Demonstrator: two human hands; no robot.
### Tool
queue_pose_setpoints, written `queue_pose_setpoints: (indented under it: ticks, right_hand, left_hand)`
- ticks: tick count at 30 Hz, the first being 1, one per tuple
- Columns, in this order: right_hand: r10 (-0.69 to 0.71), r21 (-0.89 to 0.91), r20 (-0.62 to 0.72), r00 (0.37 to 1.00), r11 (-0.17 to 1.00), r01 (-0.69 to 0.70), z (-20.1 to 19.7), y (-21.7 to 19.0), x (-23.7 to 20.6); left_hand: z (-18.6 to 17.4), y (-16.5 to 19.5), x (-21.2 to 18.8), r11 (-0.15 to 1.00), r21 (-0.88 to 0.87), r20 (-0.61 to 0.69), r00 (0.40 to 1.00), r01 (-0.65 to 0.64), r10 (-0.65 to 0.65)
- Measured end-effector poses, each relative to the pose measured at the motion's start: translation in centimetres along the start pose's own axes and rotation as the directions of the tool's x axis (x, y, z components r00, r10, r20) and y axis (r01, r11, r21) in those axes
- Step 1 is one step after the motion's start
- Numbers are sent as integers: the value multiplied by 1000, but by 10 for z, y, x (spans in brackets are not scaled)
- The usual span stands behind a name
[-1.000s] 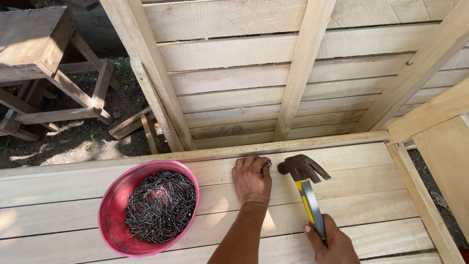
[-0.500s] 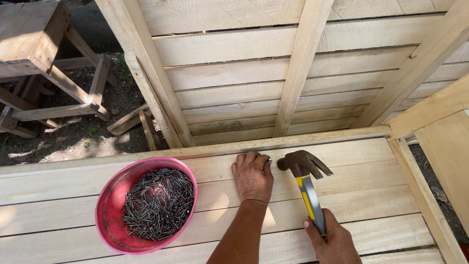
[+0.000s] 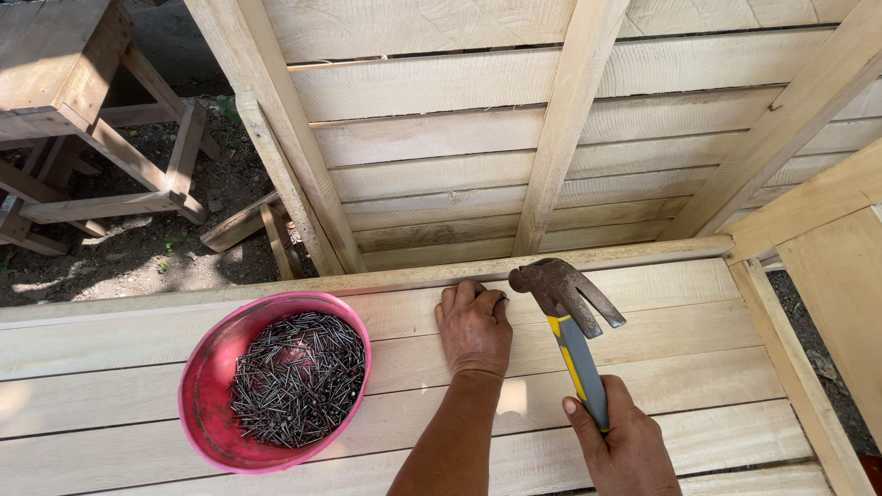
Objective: The person hammers nails into the wooden slats of an outdoor wooden frame structure. They repeatedly pick nails one at a time from a pink bowl, position each nail on a slat, and drive it in with a claw hammer, working across different spots on the surface.
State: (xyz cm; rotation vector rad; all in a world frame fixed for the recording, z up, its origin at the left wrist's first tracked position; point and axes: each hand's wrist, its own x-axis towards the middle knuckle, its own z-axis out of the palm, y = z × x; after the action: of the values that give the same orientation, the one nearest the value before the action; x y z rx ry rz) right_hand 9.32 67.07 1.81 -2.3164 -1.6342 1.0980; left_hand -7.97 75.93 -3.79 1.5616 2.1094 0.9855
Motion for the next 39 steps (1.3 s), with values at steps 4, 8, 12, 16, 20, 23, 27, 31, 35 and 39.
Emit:
queue_pose_setpoints:
  ticks: [4,8,12,16,20,23,27,31,35,39]
  right_hand:
    - [-49,-150,52,997,987,57,-1,-10,0]
    - [-99,-142,29,995,985,102,-1,-13,0]
    - [-181,-152,16,983,972,181,2,-17,-7]
    - [-67,-126,54,996,989,73,2,-27,-17]
    - [-13,-141,69,997,990,23,-2,-38,-25]
    - [-25,-115,50,998,993,31,-8,-40,-31]
    - [-181,39,-124,976,982,187,-13,-36,-40]
    - [-105,70,-103,989,991,112,-9,-36,-43]
    - [-75,-78,-40,996,994,72,-3,-44,-37]
    - [9,9,-51,999,1000,-8,-3,-41,-41]
  left_hand:
    - [-1,-2,-2,1000,5,-8,1000,-15,15]
    - [0,-5,-4,1000,-11,-25,1000,-17,17]
    - [-1,-4,-4,1000,27,0,1000,-10,10]
    - [-13,-5,-11,999,-11,93,995,40,-38]
    - [-42,-18,-44,967,200,130,982,-161,137]
    - [-53,-18,-51,887,402,337,938,-227,87]
    - [-57,-9,-46,861,452,486,874,-235,-17]
    - [-62,-6,-43,844,478,525,850,-245,-51]
    - [-65,-8,-43,808,499,571,820,-313,-36]
    - [-67,-10,-41,791,504,526,849,-347,37]
